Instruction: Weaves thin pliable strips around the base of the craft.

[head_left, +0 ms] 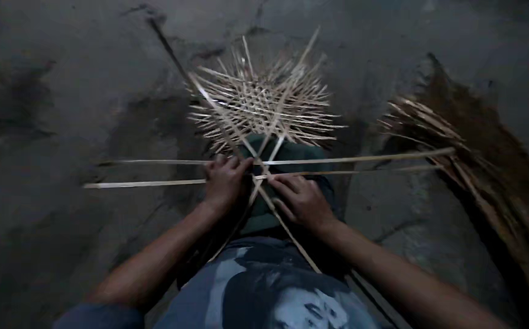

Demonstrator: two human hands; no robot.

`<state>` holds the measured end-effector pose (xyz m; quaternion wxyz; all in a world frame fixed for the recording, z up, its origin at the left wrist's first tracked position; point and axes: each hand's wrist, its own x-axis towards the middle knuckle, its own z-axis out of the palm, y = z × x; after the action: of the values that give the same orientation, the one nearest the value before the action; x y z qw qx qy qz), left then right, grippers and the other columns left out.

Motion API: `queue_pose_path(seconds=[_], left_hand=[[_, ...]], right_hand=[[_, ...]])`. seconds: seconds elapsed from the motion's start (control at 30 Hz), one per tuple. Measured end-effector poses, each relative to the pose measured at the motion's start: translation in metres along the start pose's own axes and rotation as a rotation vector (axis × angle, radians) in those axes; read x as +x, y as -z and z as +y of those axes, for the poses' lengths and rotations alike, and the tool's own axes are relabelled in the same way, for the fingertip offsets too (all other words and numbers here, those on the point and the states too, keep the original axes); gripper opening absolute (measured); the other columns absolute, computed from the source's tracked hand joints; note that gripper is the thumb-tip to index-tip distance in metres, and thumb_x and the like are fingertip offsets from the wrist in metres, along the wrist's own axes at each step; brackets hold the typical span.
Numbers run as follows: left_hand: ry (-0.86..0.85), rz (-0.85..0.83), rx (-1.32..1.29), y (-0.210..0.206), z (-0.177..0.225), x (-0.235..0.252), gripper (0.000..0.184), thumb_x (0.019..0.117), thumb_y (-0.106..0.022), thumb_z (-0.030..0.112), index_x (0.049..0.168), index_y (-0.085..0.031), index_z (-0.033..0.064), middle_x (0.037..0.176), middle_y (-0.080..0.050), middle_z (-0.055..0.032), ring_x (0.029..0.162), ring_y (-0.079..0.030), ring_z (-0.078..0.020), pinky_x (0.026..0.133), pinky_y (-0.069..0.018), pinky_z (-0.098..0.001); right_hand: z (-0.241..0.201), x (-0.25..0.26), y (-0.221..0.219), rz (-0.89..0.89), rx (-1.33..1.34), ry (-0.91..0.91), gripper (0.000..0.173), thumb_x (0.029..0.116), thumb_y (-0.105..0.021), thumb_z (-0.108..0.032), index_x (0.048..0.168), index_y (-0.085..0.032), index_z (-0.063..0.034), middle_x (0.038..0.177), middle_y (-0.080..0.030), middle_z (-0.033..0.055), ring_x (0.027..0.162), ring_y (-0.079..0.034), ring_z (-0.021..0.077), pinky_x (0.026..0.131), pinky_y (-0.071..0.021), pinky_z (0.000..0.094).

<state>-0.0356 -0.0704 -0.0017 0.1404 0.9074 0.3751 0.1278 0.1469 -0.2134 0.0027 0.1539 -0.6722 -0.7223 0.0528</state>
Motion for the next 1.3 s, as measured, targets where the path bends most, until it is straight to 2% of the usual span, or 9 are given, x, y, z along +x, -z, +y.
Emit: queue_pose_path(seconds=[0.1, 0.23, 0.4, 0.57, 0.77, 0.93, 1.07, 1.17, 1.3], left_hand=[[0.001, 0.008, -0.070, -0.014, 0.011, 0.001, 0.038, 0.0970, -0.064, 0.018, 0.135, -0.067, 0.0192, 0.113, -0.069, -0.0163, 0.107, -0.064, -0.0396, 0.090, -0.0473, -0.0625], [-0.015, 0.058, -0.131, -0.028, 0.011, -0.002, 0.034, 0.0996, -0.062, 0.020, 0.133, -0.067, 0.0181, 0.110, -0.069, -0.0162, 0.102, -0.066, -0.0375, 0.083, -0.0516, -0.0574], [-0.037, 0.001, -0.141, -0.023, 0.001, -0.012, 0.036, 0.1028, -0.058, 0.020, 0.139, -0.063, 0.0198, 0.113, -0.068, -0.0144, 0.103, -0.066, -0.0344, 0.083, -0.0519, -0.0549], [-0.018, 0.029, -0.162, -0.027, -0.007, -0.021, 0.039, 0.1034, -0.057, 0.022, 0.142, -0.061, 0.0233, 0.111, -0.068, -0.0144, 0.100, -0.066, -0.0339, 0.081, -0.0520, -0.0542], [-0.083, 0.018, -0.192, -0.031, -0.020, -0.022, 0.045, 0.1034, -0.055, 0.021, 0.148, -0.055, 0.0234, 0.111, -0.066, -0.0139, 0.099, -0.064, -0.0333, 0.079, -0.0510, -0.0537], [-0.076, 0.025, -0.226, -0.033, -0.020, -0.023, 0.045, 0.1021, -0.058, 0.019, 0.147, -0.056, 0.0163, 0.111, -0.066, -0.0158, 0.099, -0.064, -0.0345, 0.081, -0.0520, -0.0539], [-0.053, 0.063, -0.218, -0.038, -0.016, -0.023, 0.040, 0.1029, -0.059, 0.021, 0.143, -0.060, 0.0154, 0.109, -0.066, -0.0153, 0.100, -0.065, -0.0336, 0.082, -0.0529, -0.0533], [-0.053, 0.086, -0.202, -0.038, -0.013, -0.025, 0.039, 0.1046, -0.057, 0.025, 0.142, -0.061, 0.0147, 0.104, -0.067, -0.0145, 0.096, -0.066, -0.0325, 0.082, -0.0535, -0.0520], [-0.050, 0.087, -0.193, -0.035, -0.010, -0.024, 0.040, 0.1020, -0.061, 0.022, 0.141, -0.062, 0.0141, 0.101, -0.066, -0.0152, 0.091, -0.066, -0.0331, 0.079, -0.0533, -0.0514]], right_hand=[[0.012, -0.022, -0.009, -0.038, -0.050, 0.029, 0.043, 0.1037, -0.055, -0.034, 0.143, -0.061, -0.0165, 0.139, -0.064, 0.0110, 0.117, -0.065, 0.0364, 0.088, -0.0531, 0.0598], [0.020, -0.030, -0.009, -0.030, -0.131, 0.122, 0.043, 0.1049, -0.054, -0.033, 0.144, -0.060, -0.0163, 0.139, -0.064, 0.0103, 0.111, -0.067, 0.0353, 0.082, -0.0525, 0.0568], [0.026, 0.006, 0.016, 0.006, -0.087, 0.234, 0.030, 0.1060, -0.054, -0.027, 0.127, -0.071, -0.0156, 0.122, -0.072, 0.0113, 0.110, -0.069, 0.0340, 0.088, -0.0526, 0.0572], [0.050, 0.055, 0.016, -0.040, 0.047, 0.130, 0.036, 0.0895, -0.075, -0.013, 0.125, -0.071, -0.0166, 0.123, -0.069, 0.0145, 0.116, -0.065, 0.0369, 0.099, -0.0496, 0.0617], [0.059, 0.063, -0.009, -0.057, 0.246, 0.106, 0.029, 0.0875, -0.073, -0.002, 0.114, -0.075, -0.0135, 0.113, -0.070, 0.0117, 0.108, -0.067, 0.0303, 0.096, -0.0563, 0.0502], [0.070, 0.059, -0.020, -0.028, 0.343, 0.156, 0.029, 0.0922, -0.071, -0.007, 0.120, -0.073, -0.0135, 0.117, -0.069, 0.0102, 0.113, -0.066, 0.0246, 0.100, -0.0555, 0.0446], [0.080, 0.064, -0.023, -0.024, 0.425, 0.206, 0.028, 0.0891, -0.073, -0.006, 0.117, -0.075, -0.0123, 0.117, -0.070, 0.0086, 0.114, -0.066, 0.0225, 0.102, -0.0548, 0.0421], [0.083, 0.067, -0.020, -0.028, 0.434, 0.232, 0.021, 0.0929, -0.072, -0.012, 0.114, -0.076, -0.0130, 0.115, -0.071, 0.0059, 0.114, -0.066, 0.0191, 0.103, -0.0541, 0.0392], [0.086, 0.065, -0.022, 0.019, 0.394, 0.273, 0.024, 0.0923, -0.071, -0.011, 0.115, -0.077, -0.0144, 0.115, -0.072, 0.0067, 0.112, -0.066, 0.0225, 0.101, -0.0532, 0.0402]])
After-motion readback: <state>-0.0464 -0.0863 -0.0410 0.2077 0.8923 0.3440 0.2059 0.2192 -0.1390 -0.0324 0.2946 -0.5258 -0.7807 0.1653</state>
